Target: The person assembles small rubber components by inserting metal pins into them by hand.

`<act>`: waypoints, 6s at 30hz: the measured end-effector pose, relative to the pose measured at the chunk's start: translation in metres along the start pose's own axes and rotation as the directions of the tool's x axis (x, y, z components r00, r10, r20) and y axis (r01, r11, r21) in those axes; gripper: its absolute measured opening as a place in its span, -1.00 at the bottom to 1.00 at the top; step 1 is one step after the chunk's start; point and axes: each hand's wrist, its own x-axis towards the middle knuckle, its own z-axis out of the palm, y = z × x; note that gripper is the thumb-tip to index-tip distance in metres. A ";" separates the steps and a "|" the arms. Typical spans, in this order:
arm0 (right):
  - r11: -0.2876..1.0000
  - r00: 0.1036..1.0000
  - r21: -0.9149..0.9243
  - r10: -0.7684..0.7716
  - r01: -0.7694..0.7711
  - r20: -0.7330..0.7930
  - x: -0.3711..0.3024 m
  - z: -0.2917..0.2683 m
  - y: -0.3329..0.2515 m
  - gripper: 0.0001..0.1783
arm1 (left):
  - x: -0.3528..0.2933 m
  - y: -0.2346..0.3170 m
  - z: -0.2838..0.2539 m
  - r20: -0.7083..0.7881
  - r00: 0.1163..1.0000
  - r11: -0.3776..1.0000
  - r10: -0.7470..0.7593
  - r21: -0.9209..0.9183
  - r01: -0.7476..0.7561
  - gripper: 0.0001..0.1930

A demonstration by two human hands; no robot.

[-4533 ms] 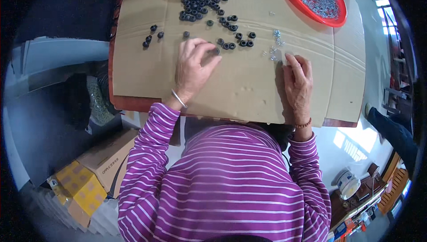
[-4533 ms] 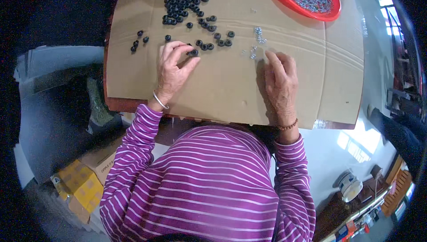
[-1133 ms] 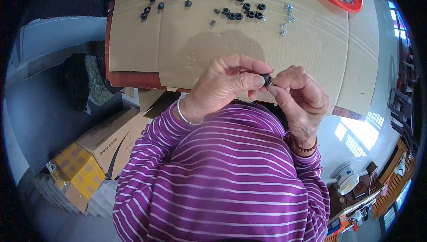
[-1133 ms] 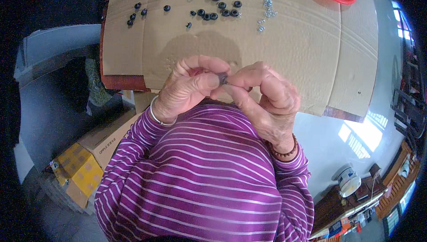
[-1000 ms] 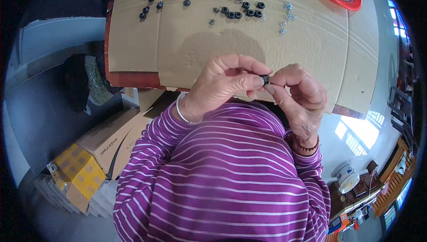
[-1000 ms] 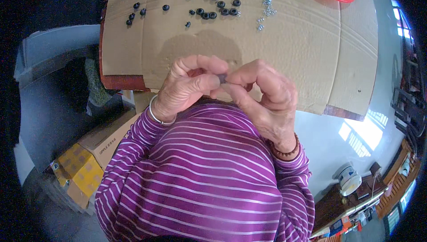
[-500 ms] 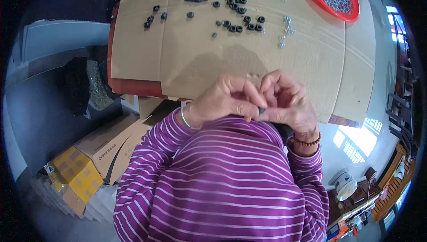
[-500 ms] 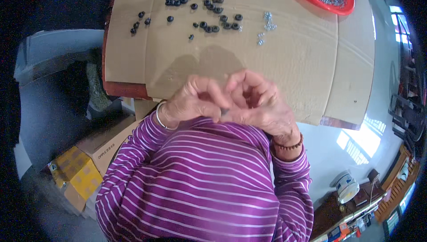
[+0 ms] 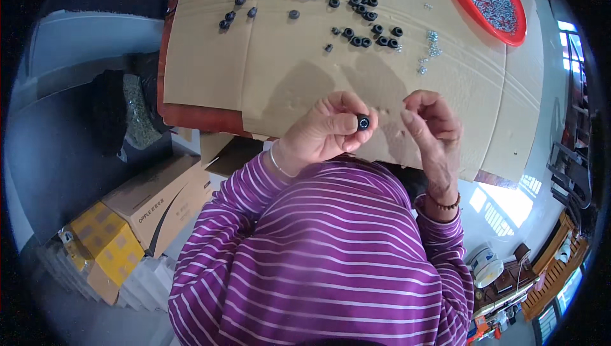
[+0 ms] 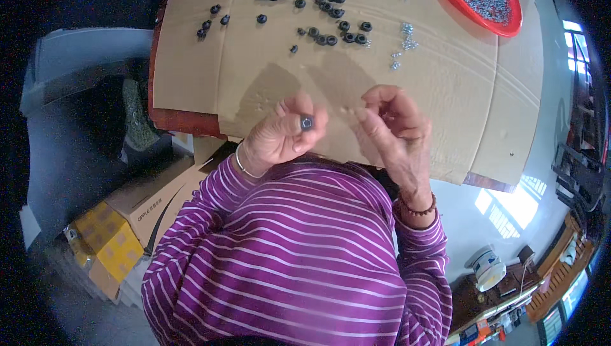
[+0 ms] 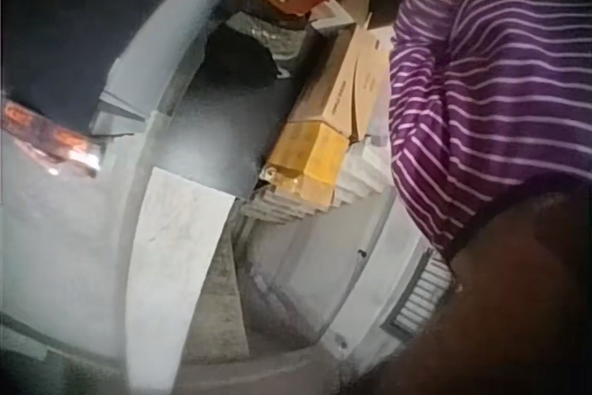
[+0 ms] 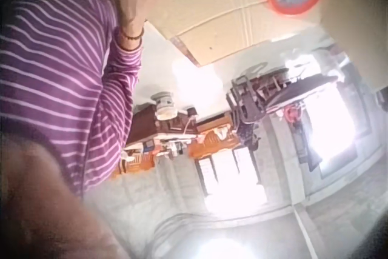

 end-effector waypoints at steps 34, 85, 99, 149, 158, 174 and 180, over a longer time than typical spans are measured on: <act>-0.028 0.777 -0.898 -0.490 0.439 0.395 0.116 0.076 0.017 -0.83 | -0.018 0.019 -0.016 -0.039 0.995 0.995 0.094 0.043 -0.092 -0.85; 0.880 0.924 0.309 -0.382 0.360 0.012 -0.038 -0.012 -0.016 -0.85 | 0.006 -0.023 0.068 -0.103 0.995 0.975 0.003 0.220 0.020 -0.92; 0.651 0.651 -0.073 -0.758 0.755 -0.026 -0.024 -0.009 -0.009 -0.79 | 0.016 -0.028 0.051 0.012 1.000 0.993 0.001 0.118 -0.003 -0.86; 0.614 0.677 -0.306 -0.716 0.728 0.173 -0.019 -0.010 -0.018 -0.75 | 0.008 -0.022 0.048 -0.116 0.993 0.941 0.019 0.337 0.022 -0.83; 0.898 0.884 0.178 -0.432 0.403 0.180 -0.019 -0.013 -0.015 -0.77 | 0.010 -0.021 0.052 -0.073 0.992 0.880 0.103 0.472 -0.057 -0.87; 0.756 0.764 -0.110 -0.642 0.645 0.069 -0.025 -0.002 -0.016 -0.82 | 0.010 -0.014 0.056 0.078 0.947 0.612 0.312 0.745 -0.263 -0.85; 0.774 0.794 -0.190 -0.603 0.604 0.071 -0.026 -0.002 -0.023 -0.82 | 0.009 -0.014 0.061 -0.023 0.951 0.650 0.307 0.735 -0.192 -0.83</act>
